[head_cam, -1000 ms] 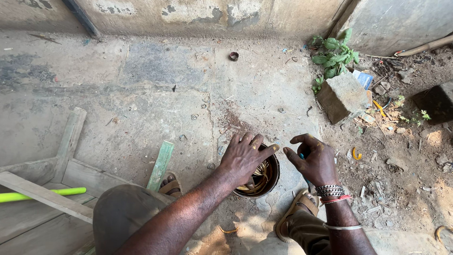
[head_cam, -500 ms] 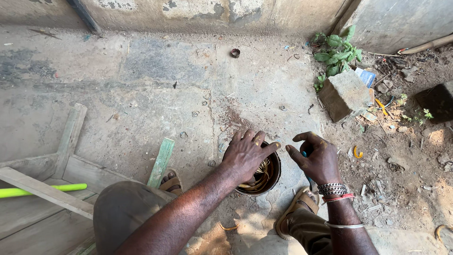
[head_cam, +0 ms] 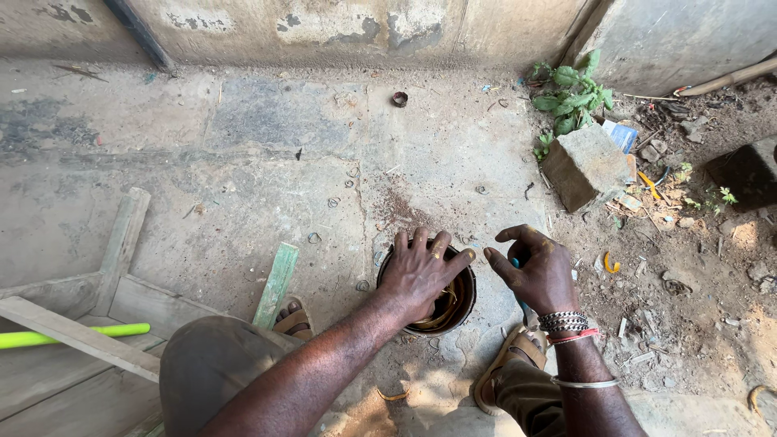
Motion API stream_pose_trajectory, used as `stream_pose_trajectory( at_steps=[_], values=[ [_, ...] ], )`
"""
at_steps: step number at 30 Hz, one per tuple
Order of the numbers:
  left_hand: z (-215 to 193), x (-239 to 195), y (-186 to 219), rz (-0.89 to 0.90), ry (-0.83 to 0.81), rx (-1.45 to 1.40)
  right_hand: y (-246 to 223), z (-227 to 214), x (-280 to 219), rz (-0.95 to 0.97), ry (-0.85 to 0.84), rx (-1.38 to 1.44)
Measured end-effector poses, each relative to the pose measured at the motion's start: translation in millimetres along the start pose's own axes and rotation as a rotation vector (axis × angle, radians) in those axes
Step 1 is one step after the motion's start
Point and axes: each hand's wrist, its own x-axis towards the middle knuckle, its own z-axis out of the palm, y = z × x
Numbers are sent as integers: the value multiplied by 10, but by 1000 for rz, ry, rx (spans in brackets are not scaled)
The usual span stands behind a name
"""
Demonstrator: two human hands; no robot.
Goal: The person sits on the ground and uses pliers to cut a coiled metal wire inside a metal can. They repeatedly pull sections of the wire from the coil and cut them into smaller pieces, which fall into the can.
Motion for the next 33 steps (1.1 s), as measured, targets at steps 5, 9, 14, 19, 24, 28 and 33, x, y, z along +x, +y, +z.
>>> stream_pose_trajectory(
  at_steps=[5,9,14,19,24,28,33],
  values=[
    [-74,-84,-124,42,187,-304,-57,-117,-47,-61,7,273],
    [-273,-320,-6,101,599,-750,-200,-379,-329,-370,90,1022],
    [-632,-658,354,243,546,-1052,-598,-191,-628,-819,195,1107],
    [-863,-683,361,154,598,-943,-711,-73,-676,-883,290,711],
    [-780,-571,212,49,914,-1185,-565,-192,-710,-610,247,284],
    [-643,-513,245,71,919,-1200,-594,-156,-865,-567,141,294],
    [-430,-571,288,60,972,-1015,-609,-169,-935,-465,68,319]
  ],
)
